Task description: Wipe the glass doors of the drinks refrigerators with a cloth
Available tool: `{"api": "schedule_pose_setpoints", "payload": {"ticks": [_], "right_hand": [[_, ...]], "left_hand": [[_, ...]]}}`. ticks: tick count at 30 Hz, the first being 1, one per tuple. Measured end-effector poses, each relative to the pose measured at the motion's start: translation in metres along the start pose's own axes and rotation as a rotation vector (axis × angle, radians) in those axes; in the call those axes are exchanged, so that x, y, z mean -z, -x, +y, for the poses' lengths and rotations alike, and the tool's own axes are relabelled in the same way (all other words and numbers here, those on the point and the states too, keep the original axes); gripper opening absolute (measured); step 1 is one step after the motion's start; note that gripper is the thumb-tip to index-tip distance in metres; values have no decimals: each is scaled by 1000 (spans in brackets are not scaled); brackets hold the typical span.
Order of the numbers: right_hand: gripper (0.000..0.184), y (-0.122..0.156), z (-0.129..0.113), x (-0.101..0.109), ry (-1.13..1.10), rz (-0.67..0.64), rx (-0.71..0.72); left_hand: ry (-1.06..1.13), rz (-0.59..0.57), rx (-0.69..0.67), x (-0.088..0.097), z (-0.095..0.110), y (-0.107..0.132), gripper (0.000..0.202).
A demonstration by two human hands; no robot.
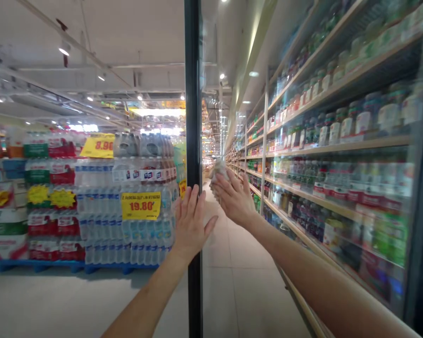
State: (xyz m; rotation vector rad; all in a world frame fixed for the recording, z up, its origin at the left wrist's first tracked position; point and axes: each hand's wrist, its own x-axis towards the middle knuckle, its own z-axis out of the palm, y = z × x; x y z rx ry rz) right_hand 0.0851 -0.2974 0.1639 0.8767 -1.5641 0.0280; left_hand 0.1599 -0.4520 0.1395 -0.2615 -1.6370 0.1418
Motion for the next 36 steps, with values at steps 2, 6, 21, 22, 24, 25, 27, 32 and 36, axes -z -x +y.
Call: {"api": "schedule_pose_setpoints", "payload": {"ticks": [2, 6, 21, 22, 24, 25, 27, 32, 36], "right_hand": [[43, 1, 13, 4, 2, -3, 74], [43, 8, 44, 15, 69, 36, 33], [41, 58, 104, 48, 238, 135, -273], [41, 65, 111, 52, 227, 86, -194], [40, 81, 124, 59, 222, 26, -91], [40, 88, 130, 62, 242, 41, -126], [40, 99, 140, 67, 314, 140, -331], [41, 116, 143, 71, 299, 59, -266], [41, 133, 159, 77, 332, 78, -299]], "left_hand": [[17, -4, 3, -3, 4, -5, 68], [27, -42, -7, -10, 10, -9, 67], [71, -15, 7, -36, 32, -28, 69], [75, -17, 7, -38, 35, -30, 69], [87, -26, 8, -42, 42, -35, 70], [93, -31, 8, -44, 46, -37, 69], [104, -31, 6, -47, 54, -42, 69], [115, -36, 45, -58, 75, -50, 65], [123, -53, 72, -69, 87, -48, 66]]}}
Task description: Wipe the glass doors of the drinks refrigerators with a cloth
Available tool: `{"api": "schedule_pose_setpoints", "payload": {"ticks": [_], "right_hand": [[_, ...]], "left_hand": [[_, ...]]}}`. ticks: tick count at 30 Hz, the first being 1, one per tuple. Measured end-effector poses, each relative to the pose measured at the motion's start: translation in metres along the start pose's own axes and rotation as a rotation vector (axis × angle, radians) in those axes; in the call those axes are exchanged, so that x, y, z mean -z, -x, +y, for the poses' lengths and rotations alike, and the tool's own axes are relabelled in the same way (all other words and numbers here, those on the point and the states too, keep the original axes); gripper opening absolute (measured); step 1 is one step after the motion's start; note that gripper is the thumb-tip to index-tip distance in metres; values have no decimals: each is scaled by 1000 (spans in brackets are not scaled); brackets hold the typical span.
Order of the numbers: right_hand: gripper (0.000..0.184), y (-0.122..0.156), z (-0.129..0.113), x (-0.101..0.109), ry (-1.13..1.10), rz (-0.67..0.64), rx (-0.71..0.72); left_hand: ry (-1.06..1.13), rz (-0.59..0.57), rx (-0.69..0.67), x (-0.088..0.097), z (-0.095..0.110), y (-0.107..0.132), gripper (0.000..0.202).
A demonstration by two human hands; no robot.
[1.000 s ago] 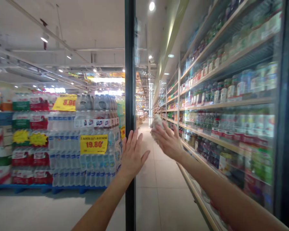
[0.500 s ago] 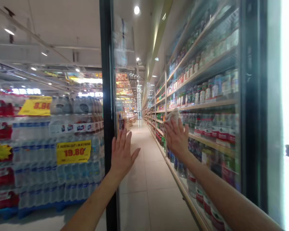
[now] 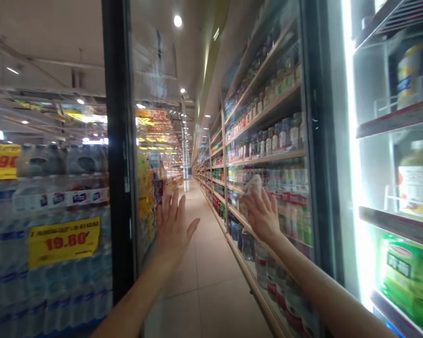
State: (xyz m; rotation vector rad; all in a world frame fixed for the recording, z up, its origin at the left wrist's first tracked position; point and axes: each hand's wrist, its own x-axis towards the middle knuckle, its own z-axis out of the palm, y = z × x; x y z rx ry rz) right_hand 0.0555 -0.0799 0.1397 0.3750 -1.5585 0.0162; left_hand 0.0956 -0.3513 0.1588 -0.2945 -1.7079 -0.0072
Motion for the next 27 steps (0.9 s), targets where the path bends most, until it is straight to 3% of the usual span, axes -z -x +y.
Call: {"api": "schedule_pose_setpoints", "payload": {"ticks": [3, 5, 8, 9, 13, 15, 19, 20, 25, 27], "right_hand": [[46, 5, 22, 1, 92, 86, -293], [48, 12, 33, 3, 89, 57, -267], [48, 25, 54, 8, 56, -56, -94], [48, 29, 64, 9, 68, -59, -117], [52, 34, 93, 11, 151, 102, -488], [51, 30, 90, 10, 139, 112, -489], [44, 15, 70, 7, 52, -48, -97], [43, 10, 69, 6, 51, -55, -63], [45, -33, 72, -3, 118, 184, -426], [44, -48, 59, -7, 98, 196, -365]], "left_hand": [[-1, 14, -8, -6, 6, 1, 65], [3, 27, -30, -8, 10, 0, 65], [3, 44, -50, -9, 15, -3, 65], [1, 51, -50, -10, 15, -4, 66], [-1, 45, -55, -13, 14, -5, 66], [1, 41, -53, -14, 13, -4, 66], [6, 47, -58, -16, 6, -3, 64], [9, 43, -66, -17, 3, -4, 63], [-3, 53, -75, -13, -12, -22, 59], [-12, 75, -17, -9, -19, -36, 59]]}}
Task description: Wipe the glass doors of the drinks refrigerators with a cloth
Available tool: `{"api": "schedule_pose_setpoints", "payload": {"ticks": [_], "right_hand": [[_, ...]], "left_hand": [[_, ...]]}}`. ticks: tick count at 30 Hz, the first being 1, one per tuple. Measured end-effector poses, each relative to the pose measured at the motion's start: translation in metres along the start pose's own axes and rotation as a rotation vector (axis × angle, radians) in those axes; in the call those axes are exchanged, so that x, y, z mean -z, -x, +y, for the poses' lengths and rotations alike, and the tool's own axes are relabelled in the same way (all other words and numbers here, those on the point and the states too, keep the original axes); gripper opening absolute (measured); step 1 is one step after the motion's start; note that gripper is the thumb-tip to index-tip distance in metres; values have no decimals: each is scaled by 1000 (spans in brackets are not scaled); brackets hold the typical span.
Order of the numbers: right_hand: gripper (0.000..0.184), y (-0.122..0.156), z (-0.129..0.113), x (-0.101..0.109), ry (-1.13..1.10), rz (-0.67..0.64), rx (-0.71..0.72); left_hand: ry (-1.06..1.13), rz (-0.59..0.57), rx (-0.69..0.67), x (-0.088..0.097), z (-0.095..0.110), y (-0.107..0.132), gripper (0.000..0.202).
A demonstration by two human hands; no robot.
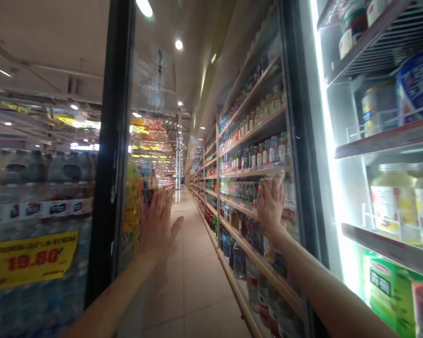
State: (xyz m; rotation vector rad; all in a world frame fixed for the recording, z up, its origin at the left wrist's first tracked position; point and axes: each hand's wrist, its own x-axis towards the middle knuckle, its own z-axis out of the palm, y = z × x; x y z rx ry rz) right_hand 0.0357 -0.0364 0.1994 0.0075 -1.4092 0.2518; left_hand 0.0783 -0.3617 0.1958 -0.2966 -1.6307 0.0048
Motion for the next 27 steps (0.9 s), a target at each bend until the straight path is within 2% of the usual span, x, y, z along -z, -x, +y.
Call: {"api": "schedule_pose_setpoints", "payload": {"ticks": [3, 4, 5, 6, 10, 12, 14, 17, 18, 19, 20, 21, 24, 26, 27], "right_hand": [[41, -3, -24, -1, -68, -121, 330], [39, -5, -26, 0, -78, -140, 401], [39, -8, -24, 0, -73, -137, 409], [40, -12, -18, -1, -58, -109, 345], [55, -40, 9, -9, -17, 33, -169], [58, -48, 3, -13, -29, 31, -248], [55, -47, -21, -14, -46, -7, -133], [47, -35, -59, -11, -87, -112, 280], [45, -33, -64, -10, -93, -137, 390], [44, -33, -64, -8, -88, -148, 443], [44, -35, -59, -7, -73, -144, 429], [45, -39, -51, -6, -49, -128, 357], [50, -54, -25, -8, 12, -63, 27], [52, -58, -27, -11, 8, -25, -81], [53, -56, -36, -12, -7, -14, -70]], "left_hand": [[-13, 35, 77, 6, -15, -18, 61], [-19, 43, 75, 7, -20, -22, 61], [-29, 47, 58, 9, -25, -24, 60], [-43, 48, 35, 9, -29, -24, 60], [-110, 59, 1, 8, -36, -20, 57], [-123, 61, 14, 7, -36, -18, 56], [-120, 55, 25, 7, -34, -17, 56], [-117, 39, 37, 9, -33, -17, 54], [-119, 30, 39, 10, -34, -16, 55], [-120, 23, 35, 11, -34, -16, 55], [-121, 16, 29, 11, -34, -16, 56], [-118, 12, 22, 12, -34, -16, 56], [-101, 3, 20, 13, -33, -15, 56], [-101, -2, 29, 14, -32, -15, 55], [-106, -3, 32, 14, -31, -16, 54]]}}
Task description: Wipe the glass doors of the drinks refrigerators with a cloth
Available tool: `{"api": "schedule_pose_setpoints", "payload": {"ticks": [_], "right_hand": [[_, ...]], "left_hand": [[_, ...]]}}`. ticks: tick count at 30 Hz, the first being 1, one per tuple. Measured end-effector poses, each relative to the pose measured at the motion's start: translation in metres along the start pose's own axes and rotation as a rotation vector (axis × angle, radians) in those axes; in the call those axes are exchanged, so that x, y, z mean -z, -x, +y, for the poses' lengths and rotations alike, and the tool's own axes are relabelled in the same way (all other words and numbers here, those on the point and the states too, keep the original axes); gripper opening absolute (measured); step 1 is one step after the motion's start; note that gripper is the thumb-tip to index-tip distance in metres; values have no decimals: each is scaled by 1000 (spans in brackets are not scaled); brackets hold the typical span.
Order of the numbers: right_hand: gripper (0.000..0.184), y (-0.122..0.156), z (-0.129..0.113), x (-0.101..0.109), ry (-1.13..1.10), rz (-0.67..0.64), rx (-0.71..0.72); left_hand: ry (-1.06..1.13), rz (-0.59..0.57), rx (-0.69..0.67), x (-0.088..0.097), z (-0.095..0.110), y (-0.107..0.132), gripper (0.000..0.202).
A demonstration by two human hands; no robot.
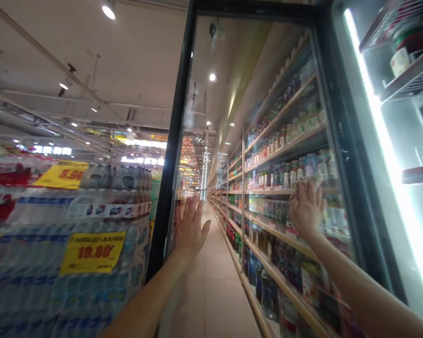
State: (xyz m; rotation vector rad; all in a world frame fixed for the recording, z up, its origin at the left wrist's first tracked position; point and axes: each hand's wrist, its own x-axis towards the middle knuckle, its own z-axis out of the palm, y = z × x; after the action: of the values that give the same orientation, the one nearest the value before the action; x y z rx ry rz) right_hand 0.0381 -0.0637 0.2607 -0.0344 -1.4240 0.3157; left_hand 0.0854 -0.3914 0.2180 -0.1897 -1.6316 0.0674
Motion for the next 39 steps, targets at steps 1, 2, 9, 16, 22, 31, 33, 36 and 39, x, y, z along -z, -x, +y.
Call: {"api": "schedule_pose_setpoints", "payload": {"ticks": [1, 2, 9, 16, 22, 31, 33, 36, 39], "right_hand": [[52, 6, -12, -1, -21, -1, 54], [51, 13, -25, -2, -44, -16, 143], [41, 28, -27, 4, -62, -65, 407], [48, 16, -18, 3, -39, -45, 9], [37, 47, -60, 9, -160, -142, 654], [49, 31, -43, 0, -98, -27, 169], [47, 45, -64, 2, -143, -65, 334], [40, 59, -78, 6, -194, -115, 610], [36, 53, -58, 6, -165, -64, 578]], "left_hand": [[-6, -1, 2, 0, 0, 0, 54], [-12, 1, 4, 0, 1, -1, 53], [-43, 8, -6, 0, 0, -1, 53], [6, 3, 19, -3, 2, 1, 55], [20, 30, 21, -7, 1, 0, 54], [2, 42, 9, -7, 1, 0, 55], [6, 50, 9, -7, 1, 0, 54], [14, 54, 9, -7, 0, 0, 55], [12, 48, 7, -6, 0, 1, 56]]}}
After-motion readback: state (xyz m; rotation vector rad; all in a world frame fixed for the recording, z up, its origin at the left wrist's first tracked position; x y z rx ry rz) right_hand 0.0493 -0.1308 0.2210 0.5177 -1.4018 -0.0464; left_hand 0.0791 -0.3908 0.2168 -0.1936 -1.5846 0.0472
